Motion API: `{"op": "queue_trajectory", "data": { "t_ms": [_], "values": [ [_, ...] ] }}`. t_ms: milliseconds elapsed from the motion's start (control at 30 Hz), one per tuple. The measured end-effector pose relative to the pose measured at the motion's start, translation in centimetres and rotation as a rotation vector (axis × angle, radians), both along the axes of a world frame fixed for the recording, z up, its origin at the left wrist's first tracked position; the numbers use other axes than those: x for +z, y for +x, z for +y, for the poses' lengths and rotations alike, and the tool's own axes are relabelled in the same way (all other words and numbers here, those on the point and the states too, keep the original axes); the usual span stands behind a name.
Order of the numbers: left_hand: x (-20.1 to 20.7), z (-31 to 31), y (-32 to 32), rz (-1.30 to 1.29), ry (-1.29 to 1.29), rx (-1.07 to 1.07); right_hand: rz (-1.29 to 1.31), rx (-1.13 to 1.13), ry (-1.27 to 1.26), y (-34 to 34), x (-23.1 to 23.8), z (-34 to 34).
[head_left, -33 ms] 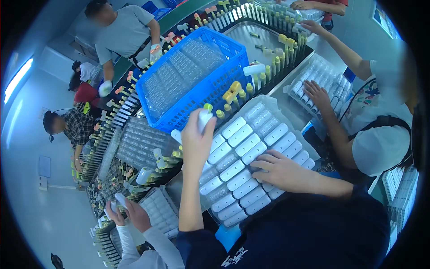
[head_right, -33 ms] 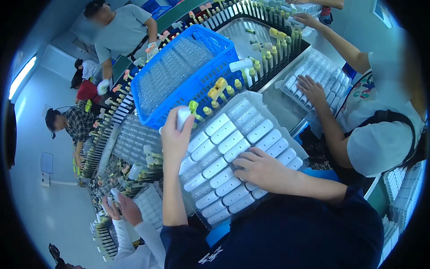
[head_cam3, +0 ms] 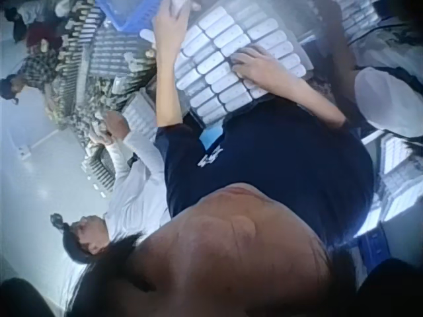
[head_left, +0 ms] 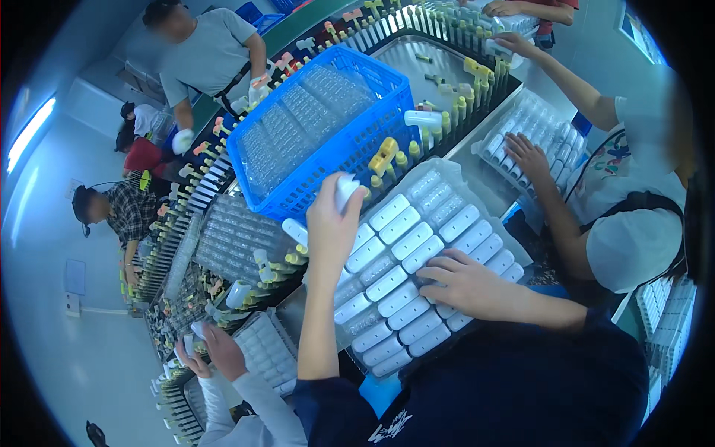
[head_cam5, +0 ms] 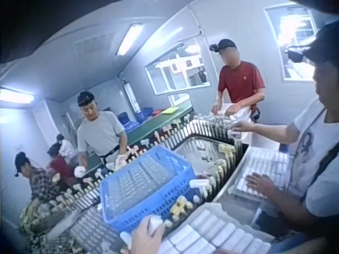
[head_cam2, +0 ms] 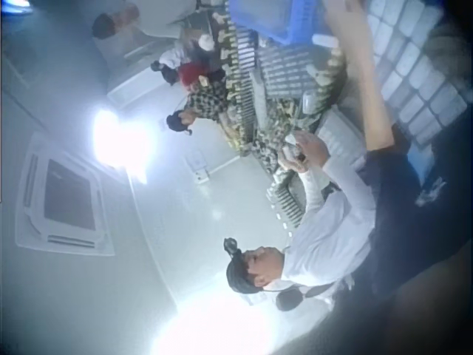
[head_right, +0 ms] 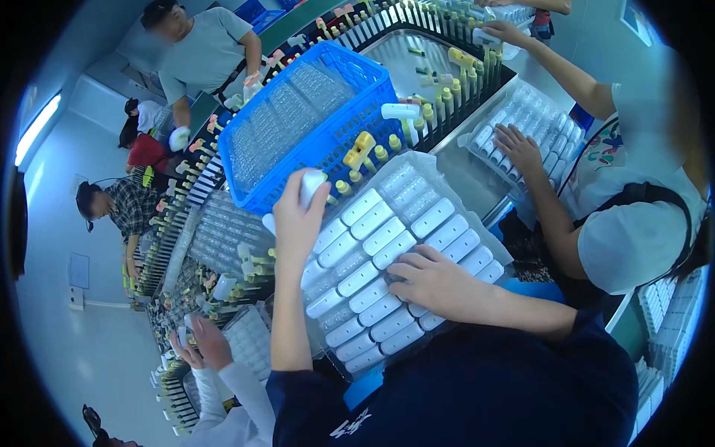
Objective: The person places small white cylindrical items into a clear plastic tray with bubble wrap. They repeatedly pick up items from a blue basket and arrange them in the tray, then stack the filled trays on a nearby table.
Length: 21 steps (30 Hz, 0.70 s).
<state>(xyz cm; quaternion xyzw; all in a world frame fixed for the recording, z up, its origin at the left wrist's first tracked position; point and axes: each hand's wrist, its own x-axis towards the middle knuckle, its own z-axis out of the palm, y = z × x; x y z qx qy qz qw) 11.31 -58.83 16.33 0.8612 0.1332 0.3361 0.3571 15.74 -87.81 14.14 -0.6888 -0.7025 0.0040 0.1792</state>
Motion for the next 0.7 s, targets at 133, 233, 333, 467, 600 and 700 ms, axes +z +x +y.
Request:
{"op": "queue_trajectory", "data": {
  "t_ms": [133,233,333,467,600,700],
  "values": [
    [-0.2,0.2,4.0,0.197,0.036,0.093,-0.100,0.009,-0.022,-0.3,0.5,0.1],
    [-0.5,0.1,5.1,0.218,-0.065,0.159,-0.117,0.010,-0.004,-0.2,0.4,-0.2],
    [-0.6,-0.1,4.3,0.209,-0.033,0.223,-0.108,0.015,0.009,0.1,-0.2,-0.4],
    [-0.9,1.8,2.1,0.275,-0.047,0.215,-0.100,0.017,0.011,0.2,0.4,-0.5],
    [-0.3,3.7,-0.2,0.217,0.225,0.252,-0.080,0.021,0.005,0.3,0.6,-0.5],
    [-3.5,9.5,-2.4,0.051,0.639,0.132,-0.078,0.049,0.021,0.4,0.4,-0.2]
  ]
}}
